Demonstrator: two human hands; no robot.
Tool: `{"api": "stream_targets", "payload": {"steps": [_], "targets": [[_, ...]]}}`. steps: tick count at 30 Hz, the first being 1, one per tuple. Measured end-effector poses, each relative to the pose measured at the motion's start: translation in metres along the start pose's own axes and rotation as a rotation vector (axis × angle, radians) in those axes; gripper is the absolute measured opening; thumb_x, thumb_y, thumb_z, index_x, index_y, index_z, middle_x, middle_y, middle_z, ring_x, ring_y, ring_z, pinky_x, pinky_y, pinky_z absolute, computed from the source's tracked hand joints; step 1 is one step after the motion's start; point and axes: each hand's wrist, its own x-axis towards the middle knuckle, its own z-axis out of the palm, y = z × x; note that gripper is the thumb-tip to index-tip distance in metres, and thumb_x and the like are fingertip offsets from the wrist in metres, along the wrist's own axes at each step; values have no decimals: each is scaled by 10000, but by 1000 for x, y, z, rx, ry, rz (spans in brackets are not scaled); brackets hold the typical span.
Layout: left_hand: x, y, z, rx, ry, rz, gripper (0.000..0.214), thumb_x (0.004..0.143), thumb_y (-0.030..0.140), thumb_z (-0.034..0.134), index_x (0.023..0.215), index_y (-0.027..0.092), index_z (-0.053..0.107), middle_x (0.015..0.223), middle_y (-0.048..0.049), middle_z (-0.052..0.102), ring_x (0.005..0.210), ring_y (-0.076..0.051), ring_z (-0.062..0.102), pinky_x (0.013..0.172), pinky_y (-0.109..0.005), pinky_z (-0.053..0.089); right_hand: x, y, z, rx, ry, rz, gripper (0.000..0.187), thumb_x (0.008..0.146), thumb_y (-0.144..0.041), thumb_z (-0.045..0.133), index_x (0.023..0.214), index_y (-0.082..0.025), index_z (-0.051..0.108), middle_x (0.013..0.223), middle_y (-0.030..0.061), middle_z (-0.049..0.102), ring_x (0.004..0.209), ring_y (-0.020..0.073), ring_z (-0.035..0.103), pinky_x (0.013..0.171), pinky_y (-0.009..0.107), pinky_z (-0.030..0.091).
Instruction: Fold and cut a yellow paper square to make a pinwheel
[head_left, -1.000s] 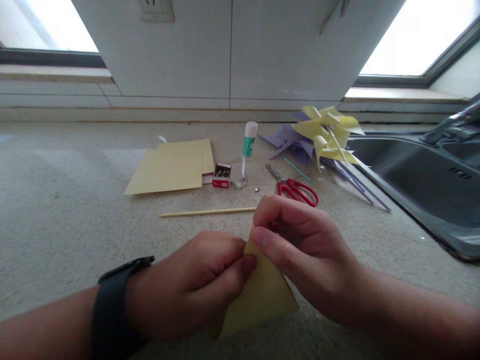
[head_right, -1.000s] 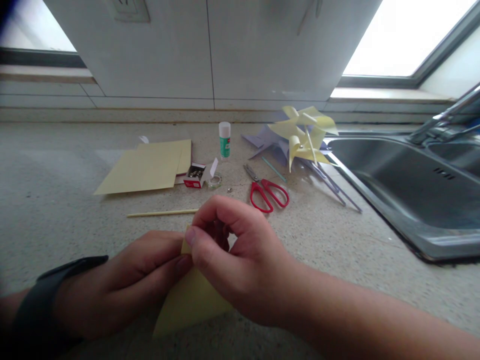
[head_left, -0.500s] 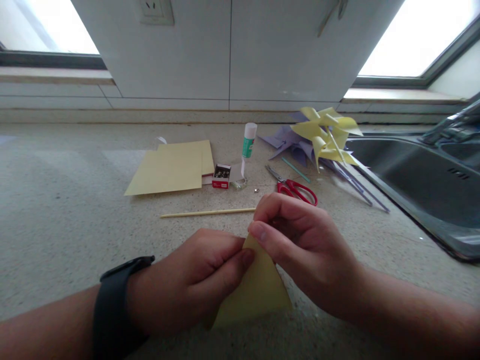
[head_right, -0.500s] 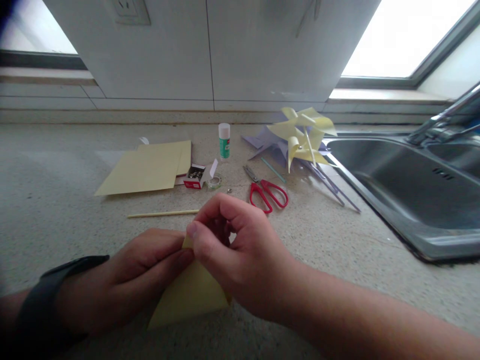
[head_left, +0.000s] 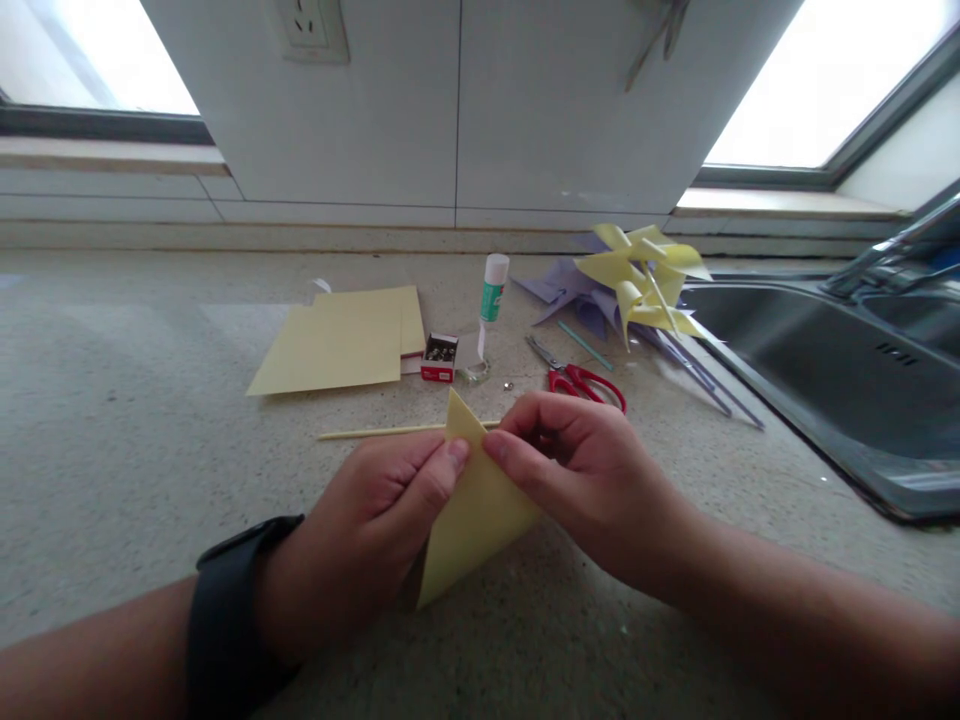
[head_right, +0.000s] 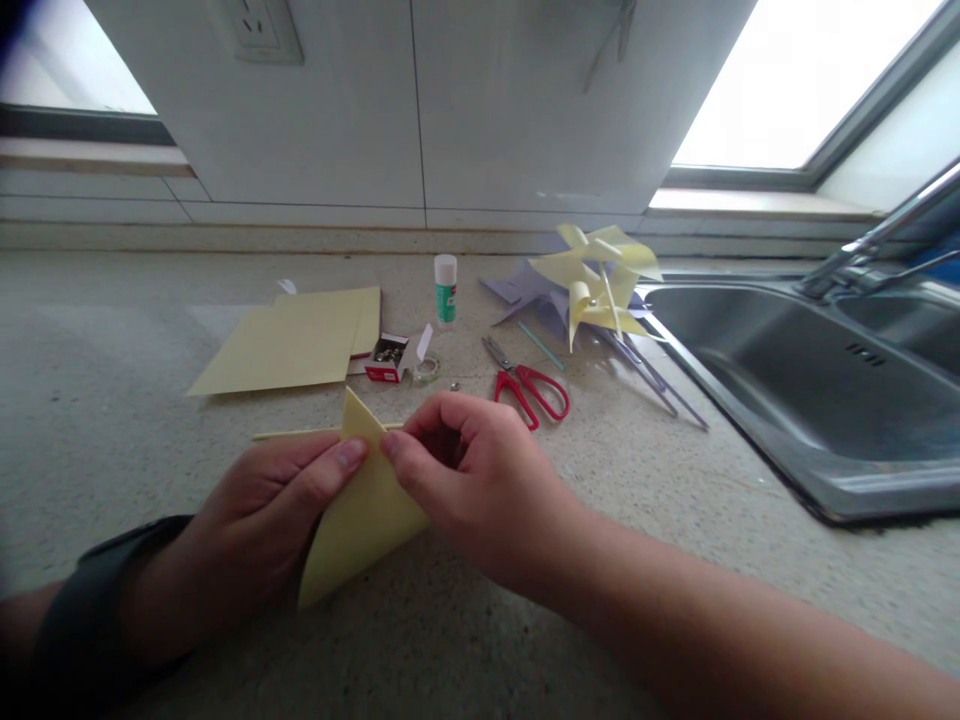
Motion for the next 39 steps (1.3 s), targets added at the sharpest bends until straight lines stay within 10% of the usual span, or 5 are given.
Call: {"api": "stream_targets", "payload": {"steps": [8, 29, 39], "targets": [[1, -4, 2, -96, 254, -65, 434, 984, 529, 472, 703, 201, 514, 665, 13, 482, 612, -148, 435, 509, -244, 383, 1, -1, -3, 46, -61, 33, 221, 850, -340, 658, 734, -166, 584, 658, -29, 523, 588, 97, 446, 492, 226, 340], [5, -3, 1, -222, 386, -46, 369, 960, 480, 552, 736, 190, 591, 694, 10, 540, 630, -142, 471, 530, -240, 413, 5, 0, -5, 95, -27, 26, 253, 864, -395, 679, 765, -166, 641, 677, -10, 572, 591, 104, 471, 497, 236, 358], [6, -1, -1, -212, 429, -40, 382, 959, 468, 553, 706, 190, 624, 645, 8, 564, 581, -140, 482, 489, -232, 409, 0, 4, -15, -69, 29, -235, 59, 900, -227, 625, 857, -209, 588, 755, -26, 541, 670, 118, 493, 580, 261, 418]]}}
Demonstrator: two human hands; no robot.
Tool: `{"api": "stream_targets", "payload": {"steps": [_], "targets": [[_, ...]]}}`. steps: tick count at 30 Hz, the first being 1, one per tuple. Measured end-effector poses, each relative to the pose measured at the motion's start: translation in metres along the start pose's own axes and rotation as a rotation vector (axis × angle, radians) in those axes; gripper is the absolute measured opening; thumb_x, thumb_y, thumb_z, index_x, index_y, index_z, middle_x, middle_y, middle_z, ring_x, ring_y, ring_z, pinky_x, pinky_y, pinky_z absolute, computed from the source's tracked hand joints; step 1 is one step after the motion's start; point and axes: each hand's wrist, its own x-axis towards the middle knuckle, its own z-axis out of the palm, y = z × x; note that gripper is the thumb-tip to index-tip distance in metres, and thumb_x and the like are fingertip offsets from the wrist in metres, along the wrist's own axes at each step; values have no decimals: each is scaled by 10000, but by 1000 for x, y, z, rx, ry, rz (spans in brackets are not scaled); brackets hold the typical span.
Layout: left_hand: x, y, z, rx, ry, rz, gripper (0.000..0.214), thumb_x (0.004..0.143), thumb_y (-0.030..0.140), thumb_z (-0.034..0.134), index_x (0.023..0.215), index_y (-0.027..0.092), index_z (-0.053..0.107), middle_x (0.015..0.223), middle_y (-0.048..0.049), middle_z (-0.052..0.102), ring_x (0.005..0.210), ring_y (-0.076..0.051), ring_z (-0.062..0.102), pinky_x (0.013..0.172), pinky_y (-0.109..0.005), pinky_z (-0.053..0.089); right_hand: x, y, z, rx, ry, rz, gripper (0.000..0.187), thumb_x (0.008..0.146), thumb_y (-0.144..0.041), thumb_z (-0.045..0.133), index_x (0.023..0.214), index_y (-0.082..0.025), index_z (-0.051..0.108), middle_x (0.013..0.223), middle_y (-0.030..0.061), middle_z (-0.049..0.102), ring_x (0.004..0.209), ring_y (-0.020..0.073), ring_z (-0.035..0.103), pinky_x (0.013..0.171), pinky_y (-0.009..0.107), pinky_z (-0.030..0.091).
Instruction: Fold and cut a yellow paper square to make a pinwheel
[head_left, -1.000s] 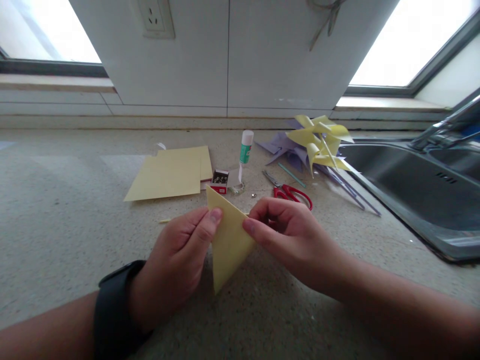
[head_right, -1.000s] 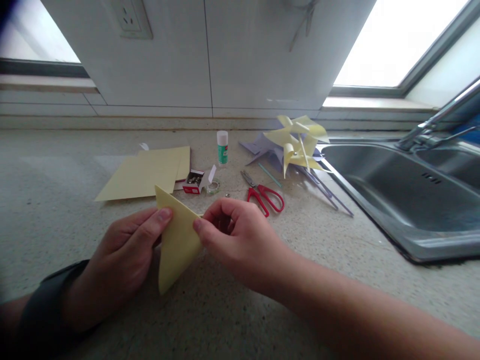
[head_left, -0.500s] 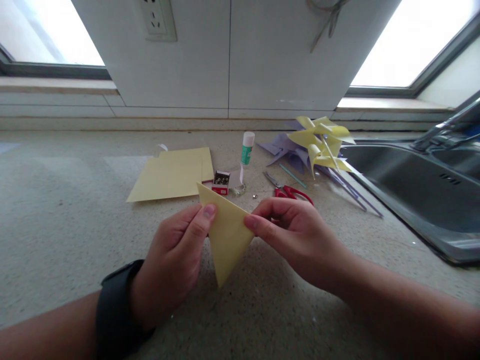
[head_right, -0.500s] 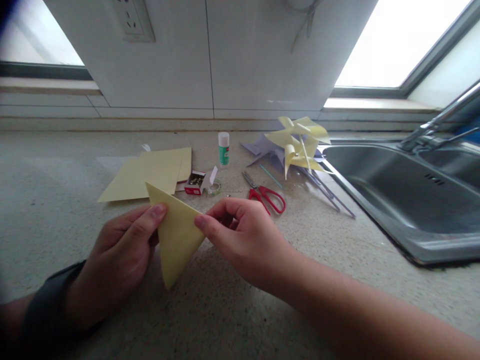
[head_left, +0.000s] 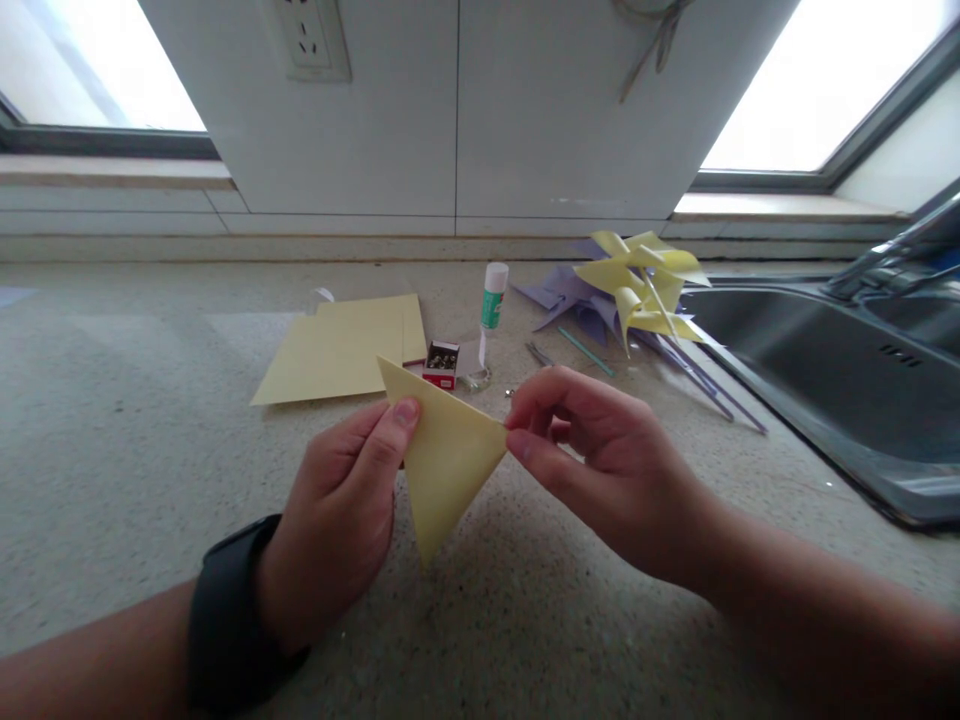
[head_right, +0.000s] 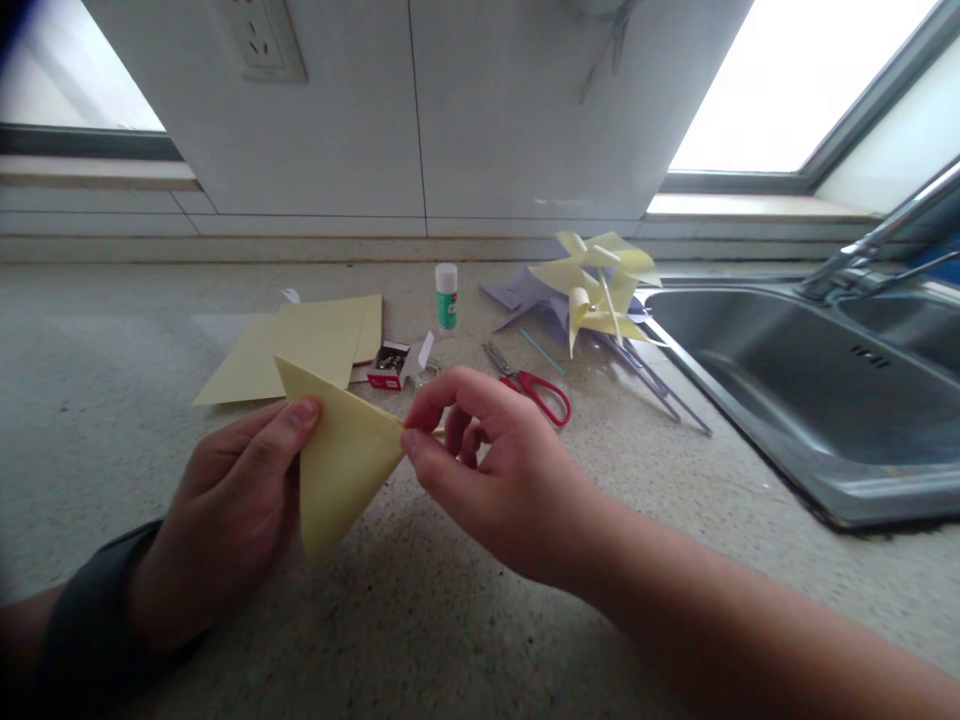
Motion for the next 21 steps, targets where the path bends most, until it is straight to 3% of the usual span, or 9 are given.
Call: {"api": "stream_targets", "payload": {"steps": [9, 15, 21], "targets": [[1, 2, -2, 229, 9, 110, 380, 990, 410, 474, 675, 206, 528, 613, 20, 512, 542, -137, 442, 457, -249, 360, 7, 0, -7, -89, -137, 103, 97, 907, -288, 633, 893, -194, 615, 788, 2, 605, 690, 129, 541, 617, 275, 454], [-2, 3, -5, 446, -36, 281, 434, 1016, 389, 428, 619, 214, 438, 562, 38, 416, 508, -122, 384, 467, -278, 292, 11, 2, -15, -196, -237, 83, 86, 886, -272, 659, 853, -196, 636, 768, 6, 640, 679, 132, 563, 614, 271, 465], [-3, 2, -5, 503, -59, 338, 418, 1018, 331, 420, 616, 217, 410, 554, 44, 393, 500, -116, 380, 491, -292, 292, 12, 2, -22, -269, -266, 81, 102, 902, -288, 644, 854, -197, 642, 770, 13, 658, 695, 143, 588, 638, 287, 482]]}}
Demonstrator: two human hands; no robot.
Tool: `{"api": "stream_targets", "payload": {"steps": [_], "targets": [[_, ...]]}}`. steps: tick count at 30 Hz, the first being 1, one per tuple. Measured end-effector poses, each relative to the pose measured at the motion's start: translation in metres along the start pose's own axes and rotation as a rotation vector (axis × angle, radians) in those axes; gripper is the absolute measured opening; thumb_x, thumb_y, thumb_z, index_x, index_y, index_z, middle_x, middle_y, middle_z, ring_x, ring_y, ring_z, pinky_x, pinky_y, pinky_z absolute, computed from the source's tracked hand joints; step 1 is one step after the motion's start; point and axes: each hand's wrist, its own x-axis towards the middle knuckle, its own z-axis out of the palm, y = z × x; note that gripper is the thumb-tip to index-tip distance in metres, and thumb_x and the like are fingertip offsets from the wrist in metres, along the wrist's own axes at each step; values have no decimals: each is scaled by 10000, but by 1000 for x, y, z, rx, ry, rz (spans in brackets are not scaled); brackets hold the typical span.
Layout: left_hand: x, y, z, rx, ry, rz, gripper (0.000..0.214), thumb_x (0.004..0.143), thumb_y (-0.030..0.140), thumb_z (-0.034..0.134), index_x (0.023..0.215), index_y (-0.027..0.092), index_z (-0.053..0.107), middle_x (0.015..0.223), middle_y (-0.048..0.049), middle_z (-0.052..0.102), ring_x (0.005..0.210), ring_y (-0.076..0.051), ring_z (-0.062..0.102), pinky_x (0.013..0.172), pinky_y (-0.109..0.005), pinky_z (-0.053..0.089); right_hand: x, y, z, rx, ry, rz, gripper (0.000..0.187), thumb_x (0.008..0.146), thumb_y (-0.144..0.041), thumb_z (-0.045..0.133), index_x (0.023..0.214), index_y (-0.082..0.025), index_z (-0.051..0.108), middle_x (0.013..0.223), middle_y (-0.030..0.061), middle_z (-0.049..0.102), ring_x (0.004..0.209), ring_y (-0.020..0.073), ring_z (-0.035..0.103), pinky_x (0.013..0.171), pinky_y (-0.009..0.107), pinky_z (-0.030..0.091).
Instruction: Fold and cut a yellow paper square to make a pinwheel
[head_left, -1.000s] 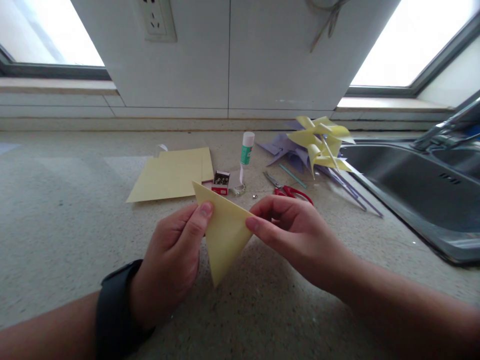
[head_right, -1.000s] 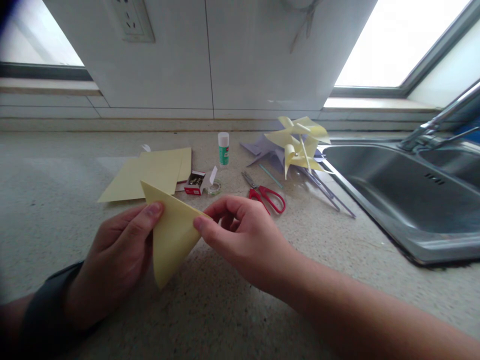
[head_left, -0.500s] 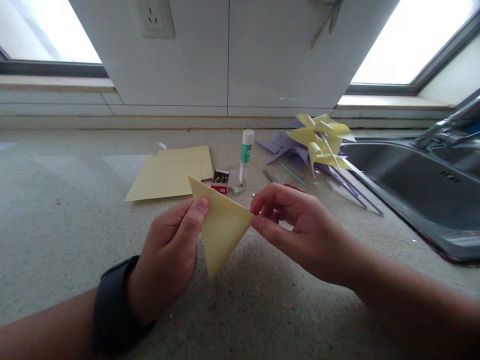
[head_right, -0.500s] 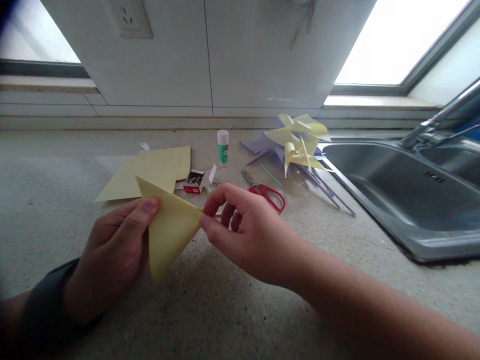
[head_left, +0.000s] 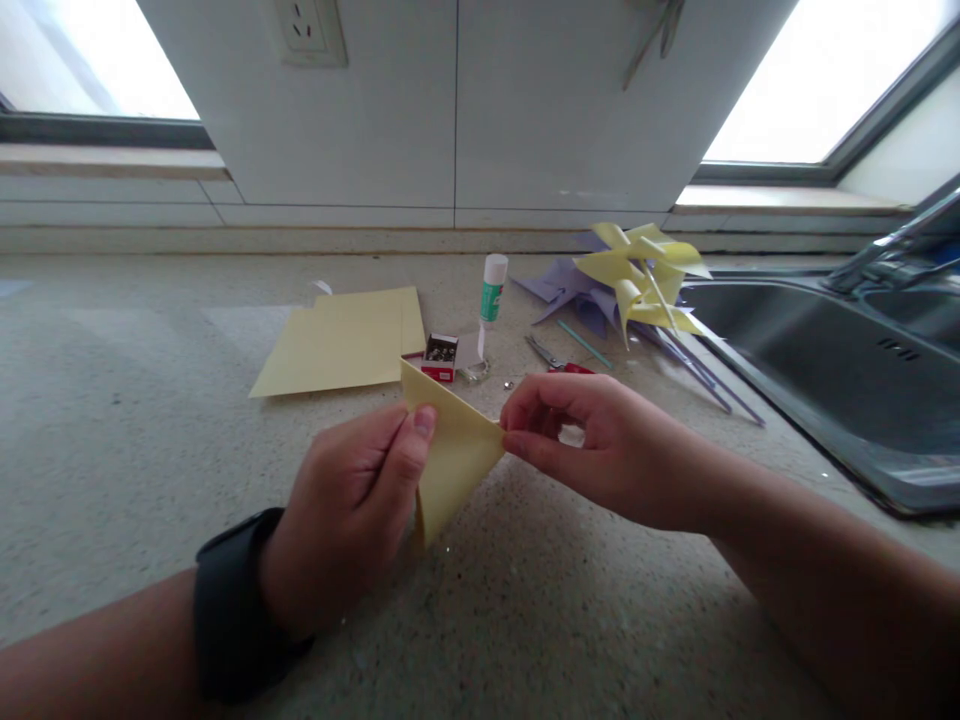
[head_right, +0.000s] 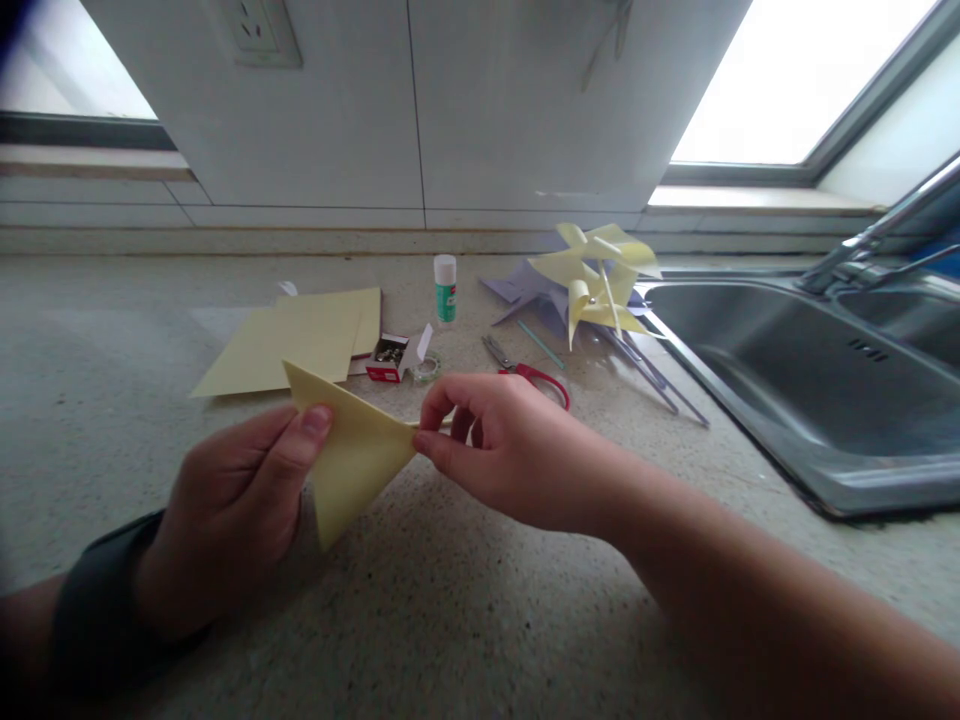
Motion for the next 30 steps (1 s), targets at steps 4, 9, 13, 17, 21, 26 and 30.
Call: {"api": "stream_targets", "payload": {"steps": [4, 9, 13, 17, 21, 26, 30], "targets": [[1, -1, 0, -14, -2, -29, 409, 1021, 332, 421, 630, 213, 444, 575, 37, 423, 522, -123, 402, 494, -287, 308, 3, 4, 3, 129, 26, -18, 113, 901, -283, 659, 849, -191, 618, 820, 19, 668, 727, 138, 603, 629, 274, 474], [2, 1, 1, -147, 37, -92, 386, 1016, 317, 428, 650, 209, 488, 593, 30, 477, 538, -127, 426, 484, -260, 334, 6, 5, 10, 423, 105, 20, 158, 859, -254, 715, 869, -183, 574, 782, -13, 614, 697, 112, 571, 601, 248, 451], [2, -2, 3, -253, 43, -174, 401, 1010, 391, 451, 665, 204, 530, 619, 20, 511, 564, -138, 447, 491, -254, 356, 5, 2, 12, 501, 184, 14, 178, 816, -197, 746, 858, -184, 573, 734, -45, 567, 653, 85, 522, 565, 216, 412], [5, -4, 6, -358, 72, -229, 396, 984, 436, 507, 684, 193, 596, 633, 10, 553, 573, -143, 461, 484, -248, 359, 5, -1, 15, 620, 134, 71, 206, 801, -229, 763, 918, -178, 602, 752, -31, 608, 671, 96, 549, 589, 226, 429], [10, -5, 8, -587, 72, -287, 318, 974, 429, 549, 847, 184, 708, 750, -13, 665, 631, -142, 541, 542, -230, 434, 5, -3, 25, 707, 5, 190, 237, 839, -350, 733, 929, -152, 639, 821, 18, 651, 727, 123, 593, 648, 260, 461], [11, -10, 12, -700, 55, -296, 302, 971, 436, 574, 903, 184, 725, 698, 3, 628, 588, -122, 506, 501, -215, 420, 4, -6, 35, 667, 51, 208, 255, 862, -397, 698, 835, -151, 635, 774, 20, 649, 699, 127, 589, 648, 275, 458], [10, -14, 14, -730, 66, -257, 282, 977, 412, 568, 912, 186, 724, 741, -3, 638, 594, -117, 504, 491, -214, 426, 4, -6, 36, 645, 130, 192, 247, 862, -372, 682, 753, -166, 599, 708, -1, 617, 657, 122, 559, 609, 274, 435]]}}
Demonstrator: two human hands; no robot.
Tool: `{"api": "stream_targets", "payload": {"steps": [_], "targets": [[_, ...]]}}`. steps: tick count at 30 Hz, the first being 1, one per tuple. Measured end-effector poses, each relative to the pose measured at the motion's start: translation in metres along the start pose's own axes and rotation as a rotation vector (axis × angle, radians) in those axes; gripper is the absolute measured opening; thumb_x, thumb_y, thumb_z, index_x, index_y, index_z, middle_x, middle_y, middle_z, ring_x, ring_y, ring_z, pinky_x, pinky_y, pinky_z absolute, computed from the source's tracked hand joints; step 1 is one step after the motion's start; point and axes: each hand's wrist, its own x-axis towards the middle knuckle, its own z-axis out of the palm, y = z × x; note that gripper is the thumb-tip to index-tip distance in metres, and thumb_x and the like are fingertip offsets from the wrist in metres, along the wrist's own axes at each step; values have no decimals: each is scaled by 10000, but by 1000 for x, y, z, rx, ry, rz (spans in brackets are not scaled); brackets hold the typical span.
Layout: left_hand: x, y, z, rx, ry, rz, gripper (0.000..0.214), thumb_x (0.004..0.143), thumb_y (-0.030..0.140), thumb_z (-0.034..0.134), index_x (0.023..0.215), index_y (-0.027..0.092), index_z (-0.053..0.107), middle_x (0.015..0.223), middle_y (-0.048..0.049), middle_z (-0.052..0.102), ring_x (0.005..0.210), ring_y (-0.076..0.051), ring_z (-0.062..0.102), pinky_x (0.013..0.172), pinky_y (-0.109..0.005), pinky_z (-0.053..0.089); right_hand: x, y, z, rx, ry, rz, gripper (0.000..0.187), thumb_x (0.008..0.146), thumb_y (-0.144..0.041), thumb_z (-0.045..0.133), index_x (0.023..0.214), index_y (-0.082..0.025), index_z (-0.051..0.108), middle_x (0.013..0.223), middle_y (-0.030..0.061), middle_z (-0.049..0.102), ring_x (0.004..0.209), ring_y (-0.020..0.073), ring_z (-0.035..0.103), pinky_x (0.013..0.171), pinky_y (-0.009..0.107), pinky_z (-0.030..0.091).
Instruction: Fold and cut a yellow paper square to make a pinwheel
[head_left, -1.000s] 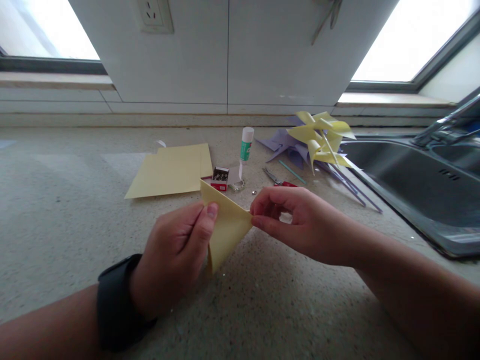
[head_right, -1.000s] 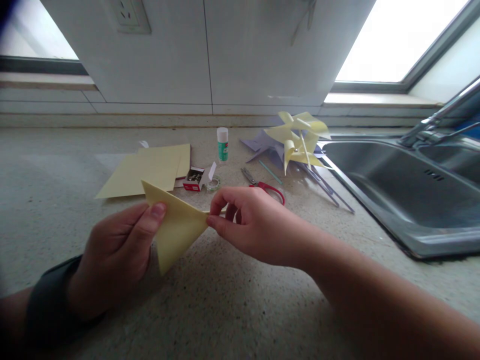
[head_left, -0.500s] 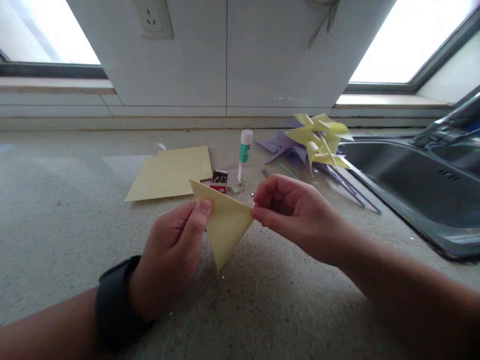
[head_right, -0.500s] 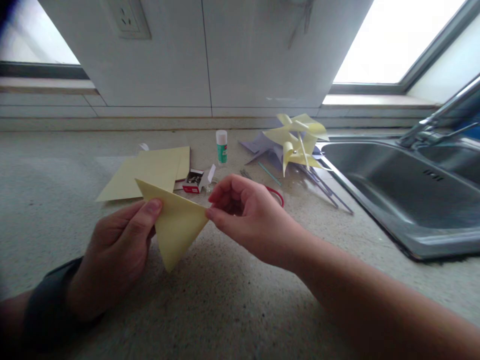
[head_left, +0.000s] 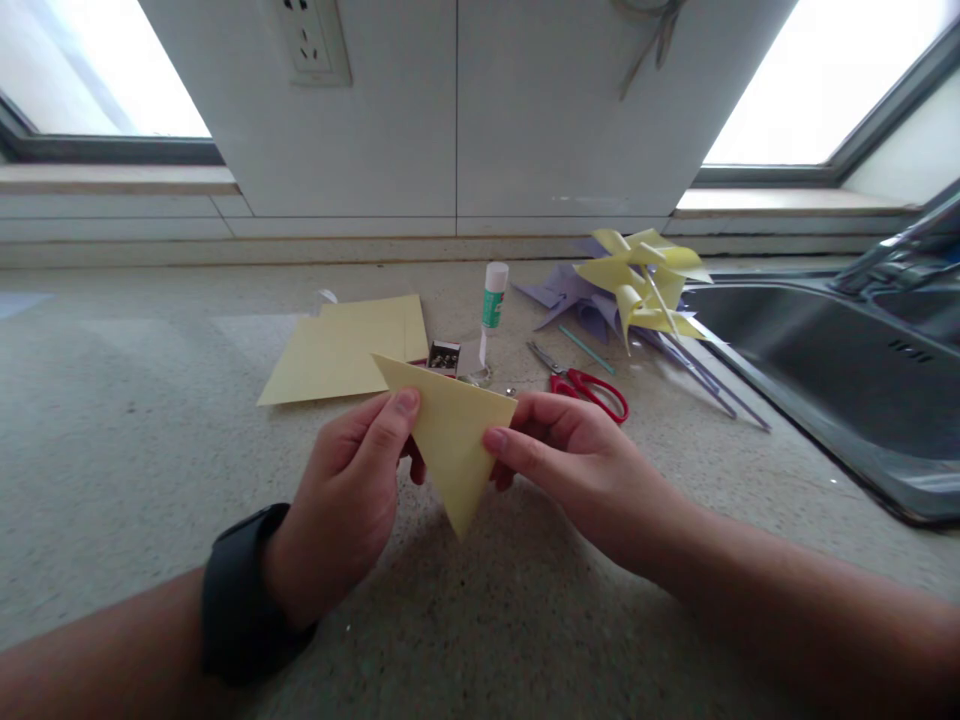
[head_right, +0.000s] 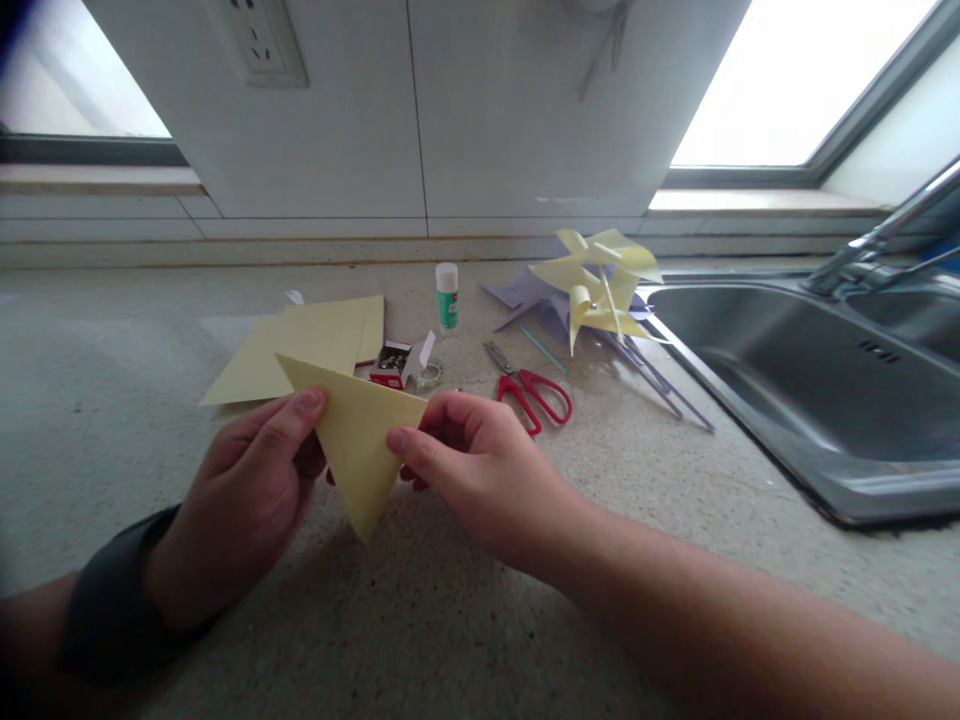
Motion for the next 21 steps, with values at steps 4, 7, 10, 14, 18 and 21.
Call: {"api": "stream_targets", "payload": {"steps": [4, 7, 10, 14, 18, 21], "targets": [[1, 2, 2, -46, -16, -35, 258, 966, 394, 572, 919, 179, 708, 834, -29, 667, 636, -129, 529, 492, -220, 446, 0, 0, -1, -34, 21, -20, 239, 868, -366, 670, 755, -170, 594, 707, -3, 607, 659, 129, 546, 593, 281, 417], [3, 3, 3, -51, -37, -51, 274, 954, 395, 579, 856, 165, 692, 793, -29, 641, 632, -133, 522, 480, -217, 453, 1, 0, -2, -74, 41, -37, 251, 876, -380, 662, 756, -167, 604, 721, 5, 614, 670, 135, 550, 595, 287, 421], [5, 2, 3, -69, -53, -59, 296, 954, 390, 581, 791, 163, 676, 739, -14, 611, 606, -125, 517, 471, -209, 461, 3, 1, -4, -84, 61, -72, 244, 888, -372, 650, 769, -166, 599, 721, 3, 618, 667, 130, 560, 598, 281, 436], [6, 0, 2, -117, -68, -86, 268, 948, 378, 604, 817, 164, 700, 740, -12, 641, 590, -116, 547, 462, -196, 469, 5, 4, -6, -51, 73, -109, 191, 901, -345, 637, 844, -170, 586, 722, -6, 623, 649, 124, 572, 591, 269, 459], [6, 2, 2, -111, -123, -131, 268, 906, 394, 669, 790, 159, 725, 666, -8, 657, 545, -106, 559, 456, -186, 473, 8, 6, -6, -58, 98, -125, 179, 898, -335, 642, 870, -164, 597, 745, 3, 638, 654, 119, 573, 587, 257, 457], [6, 4, 2, -51, -124, -127, 269, 907, 364, 678, 738, 160, 728, 613, -2, 666, 510, -91, 562, 457, -173, 464, 8, 5, -7, -59, 112, -116, 168, 887, -326, 654, 872, -164, 610, 762, 8, 650, 661, 116, 571, 589, 250, 451]]}}
